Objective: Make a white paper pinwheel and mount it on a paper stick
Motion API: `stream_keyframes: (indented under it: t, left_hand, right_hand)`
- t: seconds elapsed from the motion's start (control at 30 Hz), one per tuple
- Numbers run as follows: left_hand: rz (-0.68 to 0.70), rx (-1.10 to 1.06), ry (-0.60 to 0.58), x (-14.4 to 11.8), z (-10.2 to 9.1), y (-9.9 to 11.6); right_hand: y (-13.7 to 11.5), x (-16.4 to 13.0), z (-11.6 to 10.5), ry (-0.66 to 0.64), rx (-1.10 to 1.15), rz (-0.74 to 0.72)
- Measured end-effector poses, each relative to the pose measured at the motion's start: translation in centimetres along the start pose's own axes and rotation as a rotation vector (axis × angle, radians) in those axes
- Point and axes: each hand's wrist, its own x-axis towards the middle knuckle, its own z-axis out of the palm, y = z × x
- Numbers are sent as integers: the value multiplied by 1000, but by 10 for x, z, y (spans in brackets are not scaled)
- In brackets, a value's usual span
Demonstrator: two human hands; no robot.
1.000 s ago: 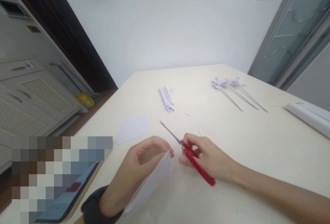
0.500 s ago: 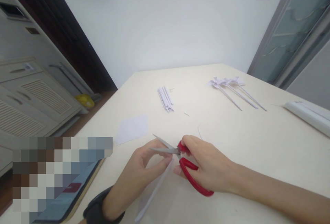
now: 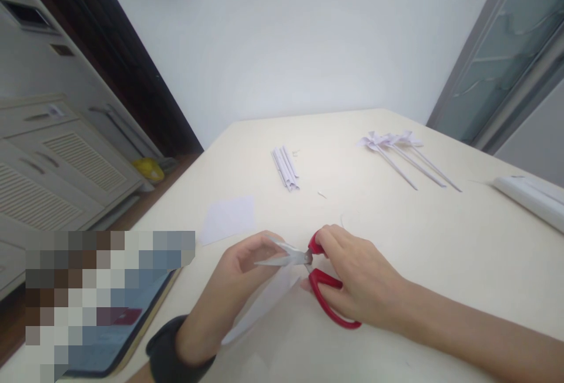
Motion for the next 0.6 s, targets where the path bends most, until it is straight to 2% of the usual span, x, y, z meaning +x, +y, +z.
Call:
stream_keyframes:
  t: [0.17,0.6]
  left_hand:
    - [-30,-89,-46,-1,2,0]
    - [53,24,53,-8,5,1]
  right_hand:
    - [0,1,1,13,-52,-12]
    - [0,0,-1,8,-46,-13]
